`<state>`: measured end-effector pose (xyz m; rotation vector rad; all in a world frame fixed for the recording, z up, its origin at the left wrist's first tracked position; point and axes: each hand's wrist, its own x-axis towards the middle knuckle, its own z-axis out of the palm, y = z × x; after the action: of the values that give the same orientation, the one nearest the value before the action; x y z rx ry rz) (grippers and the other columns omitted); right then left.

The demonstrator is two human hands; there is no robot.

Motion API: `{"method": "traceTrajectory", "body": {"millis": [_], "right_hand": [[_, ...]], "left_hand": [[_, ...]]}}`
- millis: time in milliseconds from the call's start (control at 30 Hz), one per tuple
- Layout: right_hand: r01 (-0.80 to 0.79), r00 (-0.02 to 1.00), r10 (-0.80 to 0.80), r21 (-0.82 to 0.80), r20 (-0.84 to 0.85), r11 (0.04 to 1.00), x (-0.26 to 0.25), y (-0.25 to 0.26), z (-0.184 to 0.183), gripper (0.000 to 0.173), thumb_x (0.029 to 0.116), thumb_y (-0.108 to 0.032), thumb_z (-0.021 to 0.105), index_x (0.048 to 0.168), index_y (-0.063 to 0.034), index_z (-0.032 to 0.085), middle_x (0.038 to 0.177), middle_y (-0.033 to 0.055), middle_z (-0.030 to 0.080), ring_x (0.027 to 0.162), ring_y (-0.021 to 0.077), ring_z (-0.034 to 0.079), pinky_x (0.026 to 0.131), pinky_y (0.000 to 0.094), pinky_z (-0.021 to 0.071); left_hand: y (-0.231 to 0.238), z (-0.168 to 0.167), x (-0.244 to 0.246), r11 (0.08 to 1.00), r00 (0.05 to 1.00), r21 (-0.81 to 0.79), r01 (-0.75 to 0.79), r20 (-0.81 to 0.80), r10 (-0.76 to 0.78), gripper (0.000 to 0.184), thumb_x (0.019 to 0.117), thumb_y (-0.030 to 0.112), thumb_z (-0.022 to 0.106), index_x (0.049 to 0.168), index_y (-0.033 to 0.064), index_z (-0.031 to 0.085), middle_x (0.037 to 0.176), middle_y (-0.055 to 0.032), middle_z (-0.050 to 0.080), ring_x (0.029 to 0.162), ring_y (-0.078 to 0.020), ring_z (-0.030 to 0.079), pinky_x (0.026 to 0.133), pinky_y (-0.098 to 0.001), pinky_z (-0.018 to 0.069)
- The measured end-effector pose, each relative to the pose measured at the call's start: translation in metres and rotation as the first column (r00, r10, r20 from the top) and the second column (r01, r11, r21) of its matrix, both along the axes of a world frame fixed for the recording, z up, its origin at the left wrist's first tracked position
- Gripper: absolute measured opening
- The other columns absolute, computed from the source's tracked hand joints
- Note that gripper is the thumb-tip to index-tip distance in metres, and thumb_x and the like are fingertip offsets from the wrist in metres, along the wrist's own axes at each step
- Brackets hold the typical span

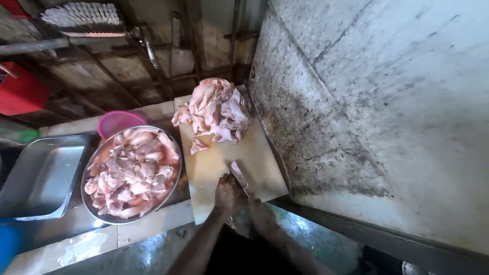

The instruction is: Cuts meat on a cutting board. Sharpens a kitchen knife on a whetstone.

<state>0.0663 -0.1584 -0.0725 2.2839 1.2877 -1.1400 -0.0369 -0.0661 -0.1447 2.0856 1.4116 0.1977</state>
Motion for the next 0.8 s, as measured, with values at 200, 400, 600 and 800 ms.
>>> {"method": "traceTrajectory", "body": {"millis": [200, 400, 600, 800], "right_hand": [[-0.013, 0.999, 0.015, 0.057, -0.041, 0.998, 0.016, -0.019, -0.019, 0.054, 0.1078, -0.017, 0.043, 0.159, -0.0097, 0.030, 0.129, 0.0270, 0.062, 0.109, 0.0464, 0.068, 0.088, 0.0607, 0.0567], [0.025, 1.000, -0.025, -0.002, 0.004, 1.000, 0.070, -0.127, -0.005, 0.042, 0.1084, -0.033, 0.043, 0.143, -0.0113, 0.049, 0.115, 0.0260, 0.070, 0.100, 0.0485, 0.070, 0.080, 0.0654, 0.0565], [0.032, 0.999, -0.030, 0.060, -0.026, 0.998, 0.103, -0.178, 0.021, 0.036, 0.1068, -0.033, 0.045, 0.130, -0.0090, 0.059, 0.106, 0.0238, 0.072, 0.094, 0.0485, 0.071, 0.076, 0.0666, 0.0557], [0.172, 0.985, -0.162, 0.186, -0.065, 0.967, 0.102, -0.209, 0.037, 0.033, 0.1054, -0.032, 0.048, 0.125, -0.0071, 0.059, 0.096, 0.0243, 0.071, 0.086, 0.0471, 0.072, 0.070, 0.0657, 0.0563]], "left_hand": [[0.008, 0.006, -0.006, 0.999, 0.998, -0.041, -0.021, -0.058, 0.018, 0.030, 0.0965, 0.021, 0.063, 0.121, 0.0070, 0.073, 0.127, -0.0152, 0.066, 0.117, -0.0246, 0.066, 0.103, -0.0349, 0.0540], [0.015, 0.008, -0.012, 0.995, 0.995, -0.023, -0.096, -0.003, 0.096, 0.029, 0.0929, 0.012, 0.063, 0.120, 0.0051, 0.073, 0.123, -0.0174, 0.065, 0.112, -0.0260, 0.066, 0.099, -0.0354, 0.0555], [0.029, 0.012, -0.032, 0.978, 0.977, 0.150, -0.144, -0.132, 0.165, 0.021, 0.0937, 0.016, 0.066, 0.111, 0.0098, 0.075, 0.121, -0.0161, 0.066, 0.113, -0.0334, 0.065, 0.094, -0.0464, 0.0573], [0.011, 0.003, -0.021, 0.970, 0.975, 0.165, 0.178, -0.160, -0.152, 0.038, 0.0886, 0.029, 0.071, 0.123, 0.0119, 0.073, 0.140, -0.0146, 0.059, 0.126, -0.0325, 0.058, 0.101, -0.0412, 0.0545]]}}
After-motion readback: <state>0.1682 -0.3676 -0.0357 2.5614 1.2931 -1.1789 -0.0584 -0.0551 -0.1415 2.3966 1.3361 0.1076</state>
